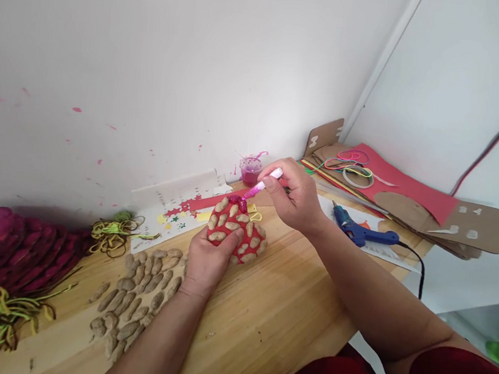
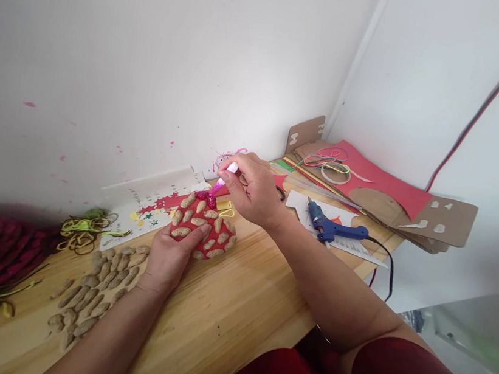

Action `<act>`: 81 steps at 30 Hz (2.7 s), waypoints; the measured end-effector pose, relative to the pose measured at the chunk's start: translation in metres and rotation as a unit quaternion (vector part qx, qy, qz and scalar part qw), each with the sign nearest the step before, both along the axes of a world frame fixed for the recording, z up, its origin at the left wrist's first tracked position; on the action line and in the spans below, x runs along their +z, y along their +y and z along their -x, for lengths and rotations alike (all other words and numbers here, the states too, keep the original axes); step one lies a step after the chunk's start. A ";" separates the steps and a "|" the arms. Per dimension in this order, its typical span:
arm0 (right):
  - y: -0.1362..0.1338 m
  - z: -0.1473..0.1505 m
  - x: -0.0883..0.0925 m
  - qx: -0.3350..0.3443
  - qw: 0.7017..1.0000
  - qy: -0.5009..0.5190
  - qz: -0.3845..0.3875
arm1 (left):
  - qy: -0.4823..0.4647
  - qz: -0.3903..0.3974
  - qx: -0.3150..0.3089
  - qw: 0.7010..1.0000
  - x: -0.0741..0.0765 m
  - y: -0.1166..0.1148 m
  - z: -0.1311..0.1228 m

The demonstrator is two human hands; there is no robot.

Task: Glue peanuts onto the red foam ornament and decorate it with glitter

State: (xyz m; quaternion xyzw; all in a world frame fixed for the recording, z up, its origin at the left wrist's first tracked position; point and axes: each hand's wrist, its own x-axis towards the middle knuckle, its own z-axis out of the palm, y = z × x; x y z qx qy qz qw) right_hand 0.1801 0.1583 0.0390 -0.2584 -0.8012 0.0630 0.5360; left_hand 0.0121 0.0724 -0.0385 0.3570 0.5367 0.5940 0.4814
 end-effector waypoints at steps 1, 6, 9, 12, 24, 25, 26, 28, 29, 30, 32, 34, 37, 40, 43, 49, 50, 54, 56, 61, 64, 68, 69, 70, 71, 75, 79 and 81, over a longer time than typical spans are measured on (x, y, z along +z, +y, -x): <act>0.000 0.000 0.000 0.008 1.000 -0.007 0.002 | 0.003 0.000 0.001 1.000 0.000 0.000 0.000; 0.000 0.003 -0.002 -0.013 0.999 -0.038 0.004 | 0.013 -0.002 0.000 1.000 -0.002 0.001 0.001; -0.002 0.003 -0.002 -0.032 0.999 -0.029 -0.006 | 0.013 -0.004 0.005 1.000 -0.001 0.001 0.000; -0.004 0.003 -0.001 -0.029 0.999 -0.029 -0.001 | 0.014 -0.004 0.008 1.000 0.001 0.000 -0.001; -0.003 0.002 -0.001 -0.023 0.999 -0.036 -0.002 | 0.032 -0.002 0.012 0.999 -0.002 0.000 0.001; -0.003 0.002 -0.001 -0.020 0.999 -0.044 -0.001 | 0.033 -0.002 0.013 0.999 -0.003 0.001 0.001; -0.003 0.003 -0.001 -0.019 0.999 -0.051 0.000 | 0.032 -0.001 0.013 0.999 -0.003 0.001 0.001; -0.003 0.003 -0.002 -0.023 0.998 -0.057 -0.001 | 0.024 0.001 0.012 1.000 -0.002 0.001 0.000; -0.002 0.002 -0.001 -0.027 0.998 -0.056 -0.002 | 0.019 0.002 0.012 1.000 -0.002 0.001 0.000; -0.002 0.002 -0.001 -0.031 0.998 -0.054 -0.004 | 0.015 0.002 0.010 1.000 -0.002 0.001 0.000; -0.002 0.001 0.000 -0.036 0.998 -0.047 -0.010 | 0.010 0.001 0.009 1.000 -0.002 0.001 0.000; -0.003 0.001 0.000 -0.034 0.999 -0.038 -0.007 | 0.012 0.000 0.009 1.000 -0.001 0.001 0.000; -0.003 0.001 0.000 -0.018 0.999 -0.042 0.008 | 0.021 0.002 0.016 1.000 0.000 0.001 0.000; -0.003 0.001 0.000 -0.020 0.998 -0.052 0.010 | 0.016 0.001 0.017 1.000 0.000 0.001 -0.001; -0.004 0.001 0.002 -0.034 0.999 -0.042 0.007 | 0.000 0.001 0.008 1.000 -0.001 0.001 -0.001; -0.003 0.000 0.001 -0.023 0.999 -0.030 0.023 | -0.014 0.001 0.003 1.000 -0.003 0.000 0.001; -0.002 0.000 0.001 -0.025 0.999 -0.031 0.024 | -0.020 -0.001 0.002 1.000 -0.004 0.001 0.001; 0.000 -0.001 0.001 -0.019 0.999 -0.018 0.022 | -0.031 -0.009 0.000 0.999 -0.009 0.002 0.003; 0.000 -0.001 0.000 -0.007 1.000 -0.014 0.021 | -0.031 -0.011 0.000 0.999 -0.010 0.003 0.003; 0.000 0.000 0.000 -0.004 0.999 -0.025 0.020 | -0.032 -0.007 -0.003 0.999 -0.009 0.003 0.003; -0.001 -0.001 0.001 -0.018 0.999 -0.023 0.018 | -0.028 -0.010 -0.001 1.000 -0.008 0.003 0.003; -0.002 0.000 0.001 0.000 1.000 -0.020 0.018 | -0.029 -0.015 -0.001 0.999 -0.007 0.002 0.002; -0.002 0.000 0.001 0.006 0.999 -0.026 0.017 | -0.027 -0.015 0.001 1.000 -0.007 0.002 0.001; -0.003 0.001 0.001 0.008 0.999 -0.034 0.016 | -0.026 -0.015 0.005 1.000 -0.006 0.002 0.001; -0.003 0.001 0.001 0.008 0.999 -0.042 0.014 | -0.025 -0.015 0.007 1.000 -0.005 0.002 0.001; -0.004 0.001 0.001 -0.006 0.998 -0.059 0.006 | -0.026 -0.009 0.004 1.000 -0.004 0.001 0.001; -0.005 0.001 0.002 -0.008 0.998 -0.060 0.001 | -0.009 -0.007 0.005 1.000 -0.005 0.001 0.002; -0.006 0.001 0.002 -0.004 0.998 -0.061 0.000 | -0.004 -0.005 0.006 1.000 -0.005 0.002 0.002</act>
